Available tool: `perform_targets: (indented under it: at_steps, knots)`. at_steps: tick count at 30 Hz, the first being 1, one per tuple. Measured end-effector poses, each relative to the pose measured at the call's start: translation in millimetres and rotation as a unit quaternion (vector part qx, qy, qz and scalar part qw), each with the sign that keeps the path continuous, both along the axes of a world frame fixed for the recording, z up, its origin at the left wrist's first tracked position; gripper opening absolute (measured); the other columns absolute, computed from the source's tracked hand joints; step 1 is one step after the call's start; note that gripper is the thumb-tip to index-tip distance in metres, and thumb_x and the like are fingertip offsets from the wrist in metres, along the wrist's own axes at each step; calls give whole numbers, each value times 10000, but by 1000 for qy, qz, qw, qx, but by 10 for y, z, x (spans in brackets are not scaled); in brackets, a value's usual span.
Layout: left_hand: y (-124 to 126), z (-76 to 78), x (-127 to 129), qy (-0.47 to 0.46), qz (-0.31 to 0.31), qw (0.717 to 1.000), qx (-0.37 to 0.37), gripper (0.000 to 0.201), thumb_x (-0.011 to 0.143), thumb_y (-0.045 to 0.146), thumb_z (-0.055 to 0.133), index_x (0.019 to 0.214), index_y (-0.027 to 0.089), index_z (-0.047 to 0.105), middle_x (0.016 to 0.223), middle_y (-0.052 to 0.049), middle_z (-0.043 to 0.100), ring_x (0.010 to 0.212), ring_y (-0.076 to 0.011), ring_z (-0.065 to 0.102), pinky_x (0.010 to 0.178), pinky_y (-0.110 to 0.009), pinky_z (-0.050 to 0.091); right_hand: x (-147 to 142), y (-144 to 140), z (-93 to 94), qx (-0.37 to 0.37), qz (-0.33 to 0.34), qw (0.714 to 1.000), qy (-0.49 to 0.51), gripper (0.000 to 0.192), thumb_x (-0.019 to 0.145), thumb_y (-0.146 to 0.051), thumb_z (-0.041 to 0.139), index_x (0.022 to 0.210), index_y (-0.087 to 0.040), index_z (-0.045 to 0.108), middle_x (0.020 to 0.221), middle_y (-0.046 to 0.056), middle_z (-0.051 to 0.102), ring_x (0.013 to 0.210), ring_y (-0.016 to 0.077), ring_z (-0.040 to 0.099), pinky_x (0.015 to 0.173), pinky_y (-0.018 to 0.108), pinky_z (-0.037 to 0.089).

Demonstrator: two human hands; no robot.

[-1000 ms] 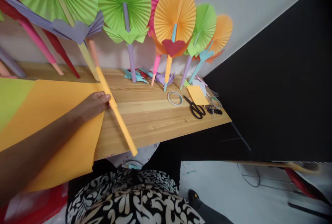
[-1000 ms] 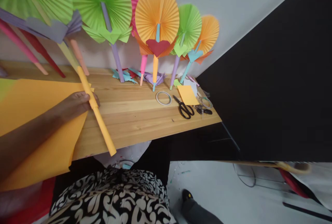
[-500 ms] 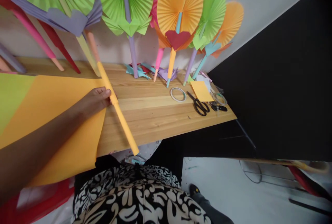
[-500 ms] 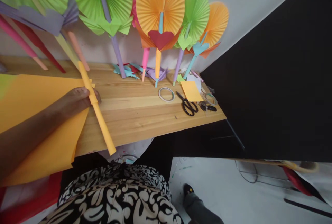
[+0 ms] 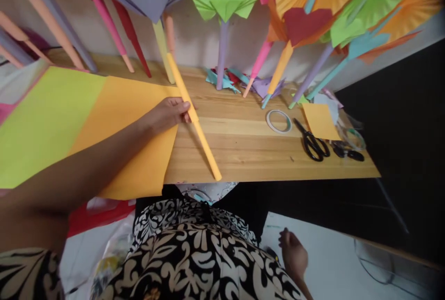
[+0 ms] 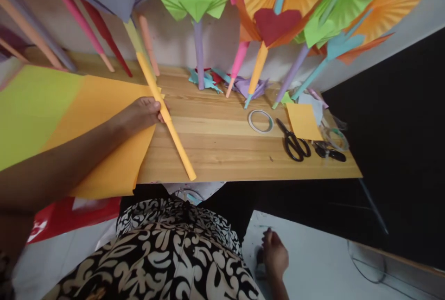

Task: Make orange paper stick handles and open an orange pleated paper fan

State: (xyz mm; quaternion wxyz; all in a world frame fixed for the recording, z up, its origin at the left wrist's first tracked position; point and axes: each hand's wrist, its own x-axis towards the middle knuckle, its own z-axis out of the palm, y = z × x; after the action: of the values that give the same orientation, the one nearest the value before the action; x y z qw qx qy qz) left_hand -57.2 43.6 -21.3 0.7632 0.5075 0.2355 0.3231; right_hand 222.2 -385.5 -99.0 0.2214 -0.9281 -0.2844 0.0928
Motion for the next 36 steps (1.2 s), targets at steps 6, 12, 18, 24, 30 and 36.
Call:
perform_targets:
  at_steps: [6,12,18,24,30,36]
  knots:
    - [-10,1,-22,-21,-36,999,25,394,676,494,892,735,138,732,519,24,560,527,-95,545,605,-240,487,-55,983,505,268,92,957,-67,476,967,-531,508,725,-180,720,526,15,632,489,158,587,543,277,460]
    - [-22,-18,5,-24,-36,998,35,430,678,548,867,758,146,736,468,61,451,474,-70,441,579,-234,456,-757,2495,1121,313,361,871,117,360,986,-403,512,799,-222,760,745,45,732,716,191,680,680,306,523]
    - [-28,-5,27,39,40,996,74,363,647,445,869,654,140,672,514,29,544,497,-74,457,509,-207,350,-1138,3176,1089,199,388,781,448,516,882,-655,578,1000,-190,767,846,73,765,683,178,684,577,270,520]
    - [-90,43,39,54,35,995,75,351,697,440,833,725,130,671,581,10,600,547,-89,507,532,-210,356,-1300,3122,967,204,344,778,485,409,856,-540,655,1032,-182,745,591,-27,655,431,88,517,467,209,391]
    - [19,106,2,-53,89,993,52,514,764,591,786,617,160,548,509,40,483,524,-79,457,570,-217,394,-1293,3097,949,209,327,786,482,410,832,-531,661,994,-167,757,528,-39,614,393,86,486,429,206,358]
    - [181,186,-86,-100,129,986,21,484,766,612,785,698,161,625,505,52,454,520,-85,444,619,-233,455,-1296,3036,1052,201,329,765,516,408,824,-524,685,989,-164,782,540,-27,624,387,80,468,414,209,336]
